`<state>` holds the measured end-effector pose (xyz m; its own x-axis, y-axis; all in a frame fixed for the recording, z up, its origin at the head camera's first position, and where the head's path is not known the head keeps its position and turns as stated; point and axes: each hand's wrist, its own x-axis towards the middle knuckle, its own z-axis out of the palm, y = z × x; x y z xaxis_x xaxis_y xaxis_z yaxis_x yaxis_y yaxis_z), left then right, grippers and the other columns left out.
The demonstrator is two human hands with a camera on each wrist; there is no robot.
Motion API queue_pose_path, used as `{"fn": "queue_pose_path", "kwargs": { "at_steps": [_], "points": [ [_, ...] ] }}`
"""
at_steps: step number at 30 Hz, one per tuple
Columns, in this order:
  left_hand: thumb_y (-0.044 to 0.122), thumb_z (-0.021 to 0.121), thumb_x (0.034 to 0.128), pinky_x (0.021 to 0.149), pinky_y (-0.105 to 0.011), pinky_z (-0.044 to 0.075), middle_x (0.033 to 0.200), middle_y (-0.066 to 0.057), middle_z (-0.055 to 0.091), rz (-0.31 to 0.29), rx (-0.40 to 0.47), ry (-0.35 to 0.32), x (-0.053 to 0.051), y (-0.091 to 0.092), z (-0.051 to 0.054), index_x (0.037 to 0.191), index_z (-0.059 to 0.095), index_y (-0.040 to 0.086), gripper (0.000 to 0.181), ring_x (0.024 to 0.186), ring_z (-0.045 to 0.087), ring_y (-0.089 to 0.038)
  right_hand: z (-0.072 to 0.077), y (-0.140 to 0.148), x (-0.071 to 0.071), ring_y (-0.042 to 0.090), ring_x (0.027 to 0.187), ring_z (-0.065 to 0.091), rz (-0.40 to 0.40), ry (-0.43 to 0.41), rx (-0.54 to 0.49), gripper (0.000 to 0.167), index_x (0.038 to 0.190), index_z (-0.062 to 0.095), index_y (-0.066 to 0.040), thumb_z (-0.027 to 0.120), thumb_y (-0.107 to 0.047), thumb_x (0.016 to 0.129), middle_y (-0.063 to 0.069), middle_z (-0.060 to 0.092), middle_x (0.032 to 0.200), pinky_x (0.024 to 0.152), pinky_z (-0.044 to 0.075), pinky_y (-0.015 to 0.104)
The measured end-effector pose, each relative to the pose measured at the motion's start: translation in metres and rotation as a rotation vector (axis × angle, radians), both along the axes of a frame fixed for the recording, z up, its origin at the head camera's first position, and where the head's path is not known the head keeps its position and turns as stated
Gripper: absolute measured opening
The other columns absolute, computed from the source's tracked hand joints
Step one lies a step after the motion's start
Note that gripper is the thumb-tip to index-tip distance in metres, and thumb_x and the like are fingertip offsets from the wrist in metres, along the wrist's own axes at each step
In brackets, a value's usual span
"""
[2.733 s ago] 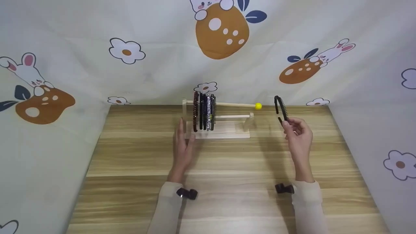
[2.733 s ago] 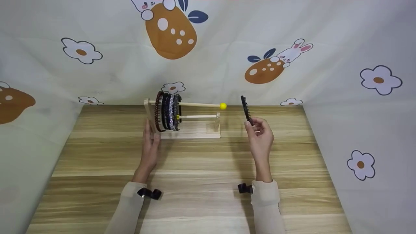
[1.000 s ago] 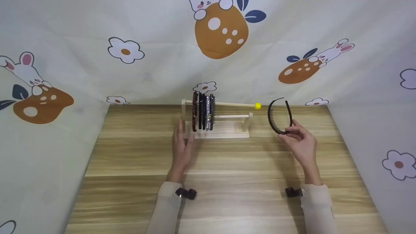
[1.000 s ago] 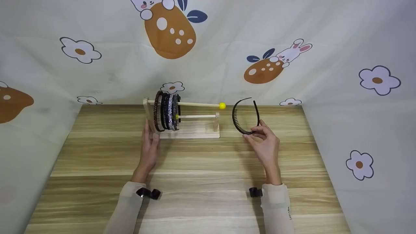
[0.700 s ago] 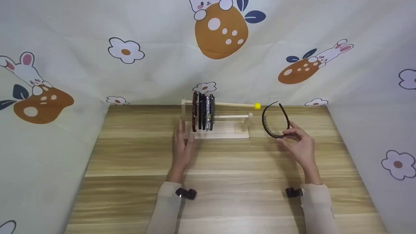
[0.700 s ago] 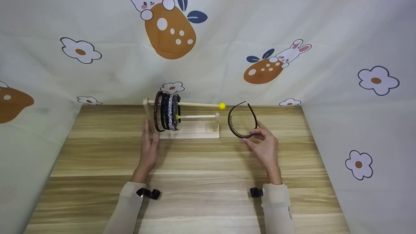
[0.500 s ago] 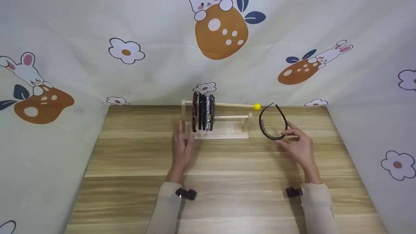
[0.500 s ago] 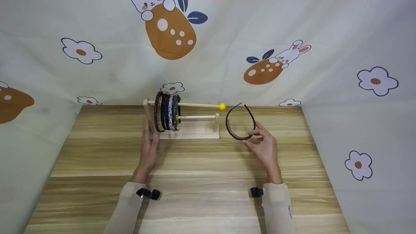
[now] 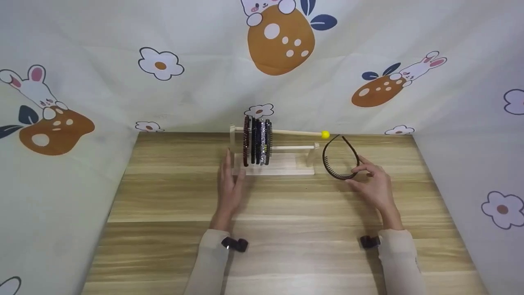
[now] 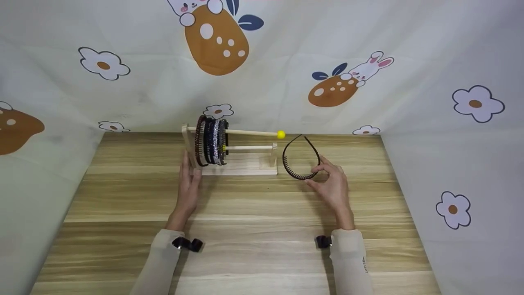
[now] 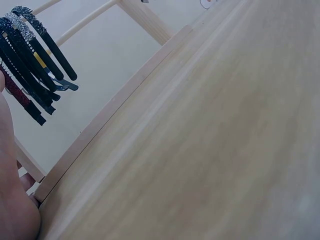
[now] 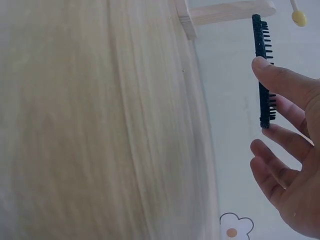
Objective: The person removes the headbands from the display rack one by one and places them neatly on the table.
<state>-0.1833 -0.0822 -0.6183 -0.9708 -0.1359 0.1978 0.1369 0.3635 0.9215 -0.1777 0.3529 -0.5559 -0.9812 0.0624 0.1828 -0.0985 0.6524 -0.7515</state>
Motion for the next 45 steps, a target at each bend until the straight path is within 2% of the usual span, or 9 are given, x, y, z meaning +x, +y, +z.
{"fn": "queue_pose_path", "kwargs": {
  "at_steps": [4, 8, 11, 20, 30, 37, 45],
  "points": [
    [0.056, 0.046, 0.1149, 0.127, -0.084, 0.010, 0.186, -0.014, 0.014, -0.003, 0.002, 0.002, 0.001, 0.000, 0.001, 0.179, 0.015, 0.022, 0.079, 0.168, 0.013, -0.049, -0.003, 0.001, -0.002, 0.048, 0.144, 0.055, 0.014, -0.021, 0.018, 0.031, 0.105, 0.079, -0.002, 0.099, -0.002, 0.081, 0.019, 0.061, 0.159, 0.115, 0.049, 0.059],
    [0.058, 0.045, 0.1143, 0.126, -0.085, 0.010, 0.186, -0.015, 0.012, -0.001, 0.006, 0.006, 0.002, 0.000, 0.001, 0.179, 0.016, 0.019, 0.081, 0.168, 0.013, -0.050, -0.007, 0.002, -0.006, 0.052, 0.146, 0.051, 0.033, -0.039, 0.014, 0.032, 0.105, 0.079, -0.001, 0.097, 0.001, 0.080, 0.022, 0.060, 0.159, 0.124, 0.040, 0.064],
    [0.059, 0.044, 0.1143, 0.126, -0.085, 0.011, 0.186, -0.015, 0.012, 0.001, 0.005, 0.005, 0.002, 0.001, 0.002, 0.179, 0.015, 0.019, 0.082, 0.168, 0.013, -0.050, -0.008, 0.003, -0.007, 0.054, 0.147, 0.050, 0.036, -0.052, 0.011, 0.032, 0.105, 0.078, 0.000, 0.097, 0.002, 0.080, 0.023, 0.060, 0.159, 0.126, 0.035, 0.065],
    [0.062, 0.041, 0.1145, 0.127, -0.083, 0.010, 0.186, -0.015, 0.012, 0.004, -0.011, 0.004, 0.001, 0.001, 0.001, 0.179, 0.016, 0.020, 0.081, 0.168, 0.011, -0.049, -0.012, 0.007, -0.014, 0.055, 0.149, 0.048, 0.045, -0.077, 0.029, 0.032, 0.106, 0.078, -0.001, 0.098, -0.001, 0.080, 0.026, 0.059, 0.159, 0.129, 0.030, 0.067],
    [0.064, 0.041, 0.1145, 0.127, -0.084, 0.011, 0.186, -0.015, 0.014, 0.006, -0.014, 0.025, 0.000, 0.002, 0.001, 0.178, 0.017, 0.018, 0.082, 0.167, 0.014, -0.050, -0.016, 0.007, -0.019, 0.055, 0.149, 0.049, 0.056, -0.099, 0.058, 0.033, 0.106, 0.078, -0.002, 0.099, -0.005, 0.081, 0.027, 0.058, 0.159, 0.130, 0.031, 0.066],
    [0.067, 0.041, 0.1130, 0.125, -0.086, 0.006, 0.185, -0.018, 0.012, 0.003, 0.009, -0.034, 0.003, 0.002, 0.004, 0.179, 0.015, 0.020, 0.085, 0.167, 0.007, -0.054, -0.019, 0.006, -0.021, 0.055, 0.149, 0.050, 0.063, -0.114, 0.061, 0.031, 0.105, 0.079, -0.002, 0.099, -0.006, 0.081, 0.027, 0.059, 0.158, 0.129, 0.034, 0.064],
    [0.056, 0.043, 0.1147, 0.126, -0.085, 0.006, 0.186, -0.016, 0.012, 0.002, 0.006, -0.059, 0.004, 0.001, 0.003, 0.180, 0.010, 0.032, 0.077, 0.168, 0.006, -0.052, -0.023, 0.006, -0.024, 0.054, 0.148, 0.052, 0.083, -0.111, 0.044, 0.033, 0.105, 0.079, 0.000, 0.100, -0.005, 0.080, 0.028, 0.061, 0.155, 0.130, 0.033, 0.060]
  ]
}}
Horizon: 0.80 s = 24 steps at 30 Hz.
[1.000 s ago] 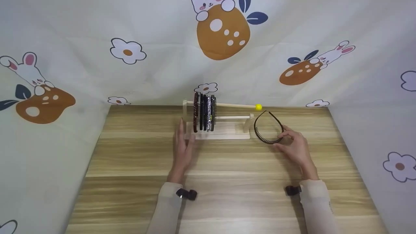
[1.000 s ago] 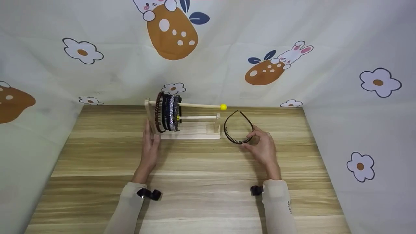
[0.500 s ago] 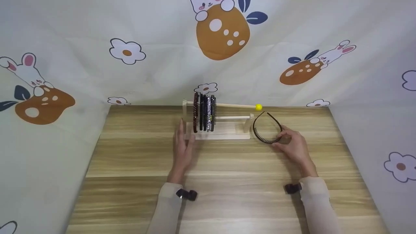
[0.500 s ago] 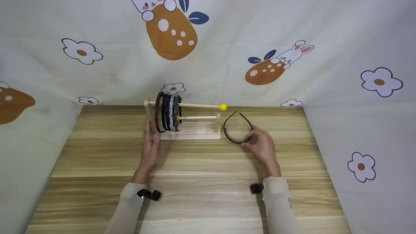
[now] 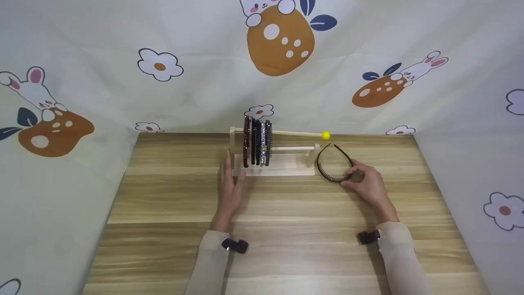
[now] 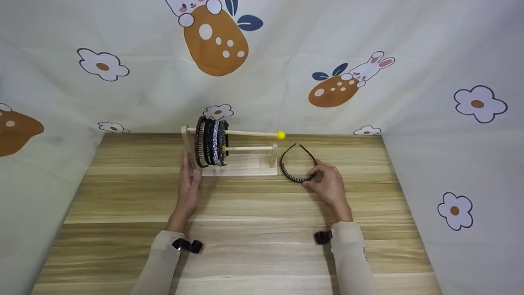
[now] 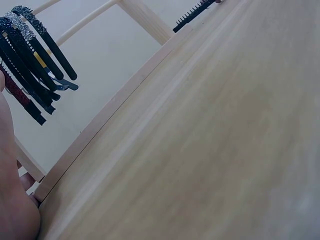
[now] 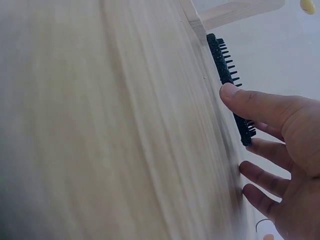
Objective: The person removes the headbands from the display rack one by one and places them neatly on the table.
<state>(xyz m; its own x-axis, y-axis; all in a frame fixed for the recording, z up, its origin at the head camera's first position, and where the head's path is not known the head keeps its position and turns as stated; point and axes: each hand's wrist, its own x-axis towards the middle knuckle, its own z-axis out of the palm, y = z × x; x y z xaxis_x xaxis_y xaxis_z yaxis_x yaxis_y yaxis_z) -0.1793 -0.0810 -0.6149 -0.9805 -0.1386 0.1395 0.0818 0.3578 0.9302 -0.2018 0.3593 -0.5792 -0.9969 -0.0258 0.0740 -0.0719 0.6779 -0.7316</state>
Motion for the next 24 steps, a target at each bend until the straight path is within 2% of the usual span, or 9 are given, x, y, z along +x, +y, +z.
{"fn": "queue_pose_path", "kwargs": {
  "at_steps": [6, 12, 17, 24],
  "points": [
    [0.055, 0.045, 0.1142, 0.125, -0.086, 0.009, 0.185, -0.017, 0.015, 0.000, -0.004, 0.034, -0.0011, 0.0004, -0.0001, 0.180, 0.012, 0.027, 0.079, 0.167, 0.012, -0.054, -0.0042, 0.0005, -0.0017, 0.055, 0.145, 0.054, 0.023, 0.020, 0.001, 0.032, 0.104, 0.079, 0.002, 0.099, -0.002, 0.079, 0.032, 0.066, 0.148, 0.130, 0.032, 0.061],
    [0.056, 0.046, 0.1141, 0.125, -0.086, 0.013, 0.185, -0.017, 0.014, -0.001, -0.008, 0.056, -0.0015, -0.0008, -0.0011, 0.180, 0.012, 0.030, 0.078, 0.166, 0.016, -0.052, -0.0079, -0.0003, -0.0025, 0.056, 0.142, 0.056, 0.038, 0.050, -0.020, 0.031, 0.102, 0.079, 0.004, 0.099, 0.001, 0.078, 0.035, 0.070, 0.138, 0.130, 0.032, 0.062],
    [0.059, 0.046, 0.1137, 0.125, -0.086, 0.014, 0.185, -0.018, 0.011, -0.003, -0.001, 0.042, -0.0016, -0.0006, -0.0011, 0.180, 0.012, 0.030, 0.080, 0.166, 0.015, -0.052, -0.0080, -0.0012, -0.0016, 0.056, 0.145, 0.053, 0.033, 0.041, -0.023, 0.032, 0.103, 0.079, 0.003, 0.098, 0.002, 0.078, 0.035, 0.067, 0.144, 0.131, 0.030, 0.062],
    [0.063, 0.045, 0.1132, 0.125, -0.087, 0.007, 0.185, -0.019, 0.007, -0.005, 0.029, 0.004, -0.0008, -0.0006, -0.0006, 0.179, 0.013, 0.026, 0.082, 0.167, 0.004, -0.056, -0.0060, -0.0028, 0.0017, 0.054, 0.148, 0.046, 0.005, -0.016, 0.021, 0.032, 0.108, 0.079, 0.000, 0.097, -0.003, 0.082, 0.033, 0.059, 0.156, 0.129, 0.031, 0.061]
  ]
}}
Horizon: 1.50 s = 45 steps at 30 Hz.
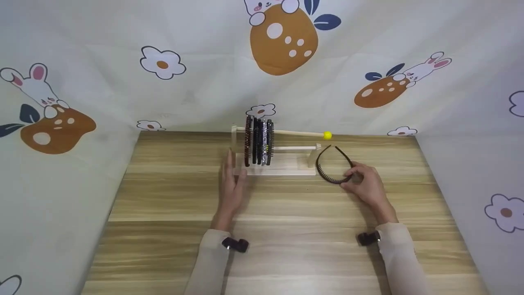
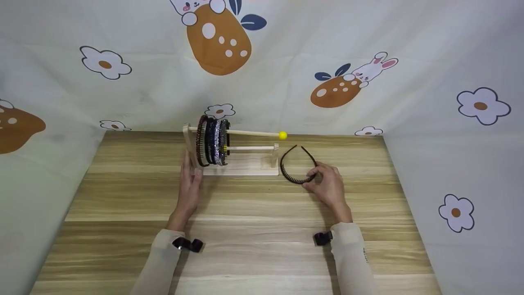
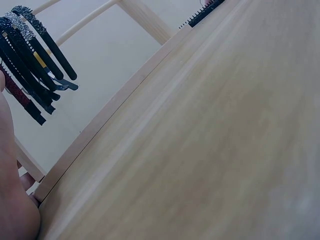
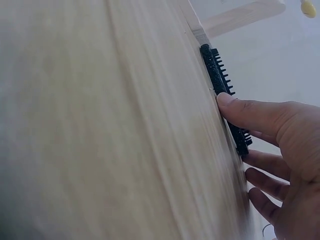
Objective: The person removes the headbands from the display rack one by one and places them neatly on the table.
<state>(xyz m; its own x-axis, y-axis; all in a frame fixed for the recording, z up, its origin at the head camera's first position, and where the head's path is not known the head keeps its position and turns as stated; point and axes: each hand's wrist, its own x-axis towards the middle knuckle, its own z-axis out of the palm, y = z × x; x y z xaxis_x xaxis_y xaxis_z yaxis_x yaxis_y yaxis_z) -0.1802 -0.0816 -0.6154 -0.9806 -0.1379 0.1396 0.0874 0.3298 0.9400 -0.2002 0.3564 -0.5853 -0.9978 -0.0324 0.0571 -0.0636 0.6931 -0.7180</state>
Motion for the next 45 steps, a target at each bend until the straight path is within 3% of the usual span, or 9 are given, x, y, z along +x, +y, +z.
{"fn": "queue_pose_path", "kwargs": {
  "at_steps": [7, 15, 22, 26, 34, 45],
  "points": [
    [0.056, 0.047, 0.1145, 0.125, -0.087, 0.008, 0.185, -0.017, 0.011, 0.006, -0.015, 0.017, -0.001, -0.001, 0.000, 0.179, 0.015, 0.022, 0.080, 0.167, 0.007, -0.055, -0.001, -0.001, 0.000, 0.055, 0.148, 0.045, 0.019, 0.001, 0.022, 0.042, 0.121, 0.077, 0.001, 0.096, -0.003, 0.083, 0.033, 0.057, 0.158, 0.128, 0.031, 0.063],
    [0.065, 0.044, 0.1127, 0.124, -0.088, 0.008, 0.185, -0.018, 0.014, 0.010, -0.025, 0.029, -0.002, -0.001, 0.000, 0.179, 0.016, 0.021, 0.084, 0.166, 0.008, -0.056, 0.001, -0.001, 0.000, 0.057, 0.150, 0.043, 0.028, 0.004, 0.031, 0.050, 0.128, 0.075, 0.002, 0.095, -0.004, 0.083, 0.034, 0.053, 0.160, 0.128, 0.032, 0.067],
    [0.060, 0.047, 0.1136, 0.124, -0.087, 0.013, 0.184, -0.019, 0.015, 0.010, -0.023, 0.062, -0.002, 0.000, -0.002, 0.179, 0.017, 0.021, 0.082, 0.166, 0.015, -0.054, 0.004, -0.003, 0.001, 0.063, 0.150, 0.038, 0.044, 0.012, 0.041, 0.057, 0.133, 0.072, 0.003, 0.097, -0.006, 0.082, 0.041, 0.043, 0.163, 0.125, 0.034, 0.073],
    [0.054, 0.048, 0.1147, 0.125, -0.086, 0.011, 0.185, -0.019, 0.012, 0.001, -0.029, 0.064, -0.002, 0.001, -0.001, 0.179, 0.015, 0.024, 0.078, 0.167, 0.012, -0.052, 0.008, -0.004, 0.004, 0.063, 0.155, 0.030, 0.043, 0.000, 0.049, 0.065, 0.141, 0.069, 0.002, 0.098, -0.009, 0.084, 0.041, 0.034, 0.168, 0.124, 0.035, 0.075],
    [0.047, 0.049, 0.1145, 0.123, -0.087, 0.016, 0.184, -0.023, 0.013, 0.009, -0.037, 0.073, -0.003, 0.002, 0.000, 0.179, 0.015, 0.022, 0.077, 0.166, 0.016, -0.053, 0.017, -0.014, 0.007, 0.058, 0.157, 0.030, -0.038, 0.036, 0.017, 0.063, 0.146, 0.066, 0.002, 0.092, -0.008, 0.090, 0.036, 0.036, 0.168, 0.128, 0.029, 0.073],
    [0.051, 0.048, 0.1144, 0.122, -0.087, 0.022, 0.182, -0.025, 0.018, 0.014, -0.037, 0.123, -0.004, 0.001, -0.003, 0.178, 0.018, 0.016, 0.079, 0.164, 0.022, -0.053, 0.041, -0.039, 0.015, 0.043, 0.147, 0.048, -0.188, 0.214, -0.146, 0.047, 0.139, 0.070, 0.001, 0.086, -0.004, 0.095, 0.026, 0.052, 0.157, 0.114, 0.044, 0.060]
  ]
}}
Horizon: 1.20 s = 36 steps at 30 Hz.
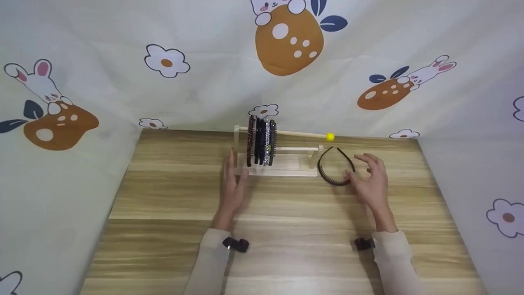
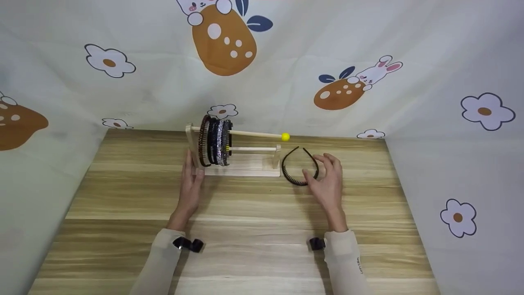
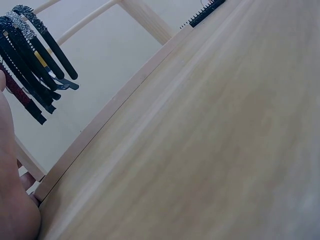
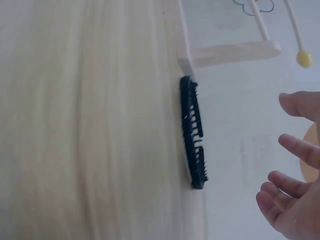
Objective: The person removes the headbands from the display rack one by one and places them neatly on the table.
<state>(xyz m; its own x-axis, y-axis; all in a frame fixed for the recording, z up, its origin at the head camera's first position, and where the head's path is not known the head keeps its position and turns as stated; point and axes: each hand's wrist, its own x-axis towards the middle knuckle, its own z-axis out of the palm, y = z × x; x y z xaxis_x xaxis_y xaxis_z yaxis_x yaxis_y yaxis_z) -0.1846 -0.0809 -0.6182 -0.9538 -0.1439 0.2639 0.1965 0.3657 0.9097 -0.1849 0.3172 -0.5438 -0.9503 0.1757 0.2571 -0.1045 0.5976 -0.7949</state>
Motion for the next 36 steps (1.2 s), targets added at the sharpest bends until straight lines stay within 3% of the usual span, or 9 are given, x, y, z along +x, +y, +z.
{"fn": "queue_pose_path", "kwargs": {
  "at_steps": [7, 13, 16, 25, 28, 31, 36],
  "points": [
    [0.055, 0.047, 0.1150, 0.123, -0.087, 0.021, 0.183, -0.023, 0.017, -0.005, -0.010, 0.011, 0.000, -0.001, -0.001, 0.178, 0.019, 0.014, 0.080, 0.165, 0.022, -0.052, 0.012, -0.014, 0.008, 0.031, 0.138, 0.056, -0.068, 0.149, -0.059, 0.036, 0.129, 0.076, 0.002, 0.084, 0.002, 0.094, 0.021, 0.063, 0.144, 0.102, 0.044, 0.033],
    [0.053, 0.048, 0.1141, 0.124, -0.086, 0.017, 0.183, -0.023, 0.016, -0.005, 0.022, -0.044, 0.003, 0.000, 0.001, 0.179, 0.016, 0.021, 0.079, 0.158, 0.034, -0.054, 0.022, -0.022, 0.014, 0.012, 0.129, 0.055, -0.054, 0.241, -0.112, 0.035, 0.125, 0.078, 0.002, 0.084, 0.008, 0.091, 0.019, 0.067, 0.139, 0.101, 0.046, 0.033],
    [0.049, 0.050, 0.1137, 0.124, -0.086, 0.017, 0.183, -0.023, 0.016, -0.004, 0.033, -0.056, 0.004, 0.000, 0.002, 0.179, 0.016, 0.022, 0.079, 0.156, 0.037, -0.054, 0.028, -0.029, 0.016, 0.004, 0.125, 0.053, -0.056, 0.265, -0.111, 0.035, 0.123, 0.079, 0.002, 0.085, 0.010, 0.090, 0.019, 0.068, 0.136, 0.100, 0.044, 0.028],
    [0.048, 0.051, 0.1144, 0.123, -0.086, 0.021, 0.184, -0.019, 0.016, -0.007, 0.031, -0.050, 0.002, -0.001, 0.000, 0.179, 0.017, 0.020, 0.078, 0.158, 0.035, -0.052, 0.059, -0.061, 0.031, 0.006, 0.122, 0.053, -0.028, 0.329, -0.090, 0.032, 0.120, 0.074, 0.014, 0.080, 0.017, 0.089, 0.034, 0.065, 0.131, 0.098, 0.041, 0.023],
    [0.048, 0.050, 0.1143, 0.122, -0.086, 0.024, 0.184, -0.019, 0.017, -0.009, 0.028, -0.047, 0.002, -0.001, 0.000, 0.179, 0.017, 0.021, 0.077, 0.155, 0.040, -0.051, 0.058, -0.065, 0.031, 0.003, 0.122, 0.053, -0.019, 0.336, -0.084, 0.031, 0.121, 0.074, 0.012, 0.079, 0.015, 0.090, 0.032, 0.066, 0.130, 0.098, 0.040, 0.022],
    [0.046, 0.051, 0.1143, 0.120, -0.086, 0.029, 0.183, -0.019, 0.020, -0.007, 0.026, -0.040, 0.002, -0.001, -0.001, 0.179, 0.018, 0.019, 0.077, 0.150, 0.046, -0.050, 0.048, -0.062, 0.027, 0.000, 0.122, 0.053, -0.015, 0.336, -0.078, 0.033, 0.122, 0.076, 0.009, 0.081, 0.014, 0.090, 0.027, 0.067, 0.131, 0.098, 0.041, 0.022],
    [0.045, 0.051, 0.1148, 0.119, -0.086, 0.030, 0.183, -0.020, 0.020, -0.002, 0.020, -0.035, 0.001, -0.001, -0.001, 0.178, 0.019, 0.019, 0.076, 0.150, 0.046, -0.050, 0.041, -0.064, 0.025, 0.001, 0.121, 0.053, 0.003, 0.335, -0.082, 0.037, 0.123, 0.076, 0.009, 0.081, 0.018, 0.087, 0.026, 0.067, 0.130, 0.097, 0.040, 0.023]
  ]
}}
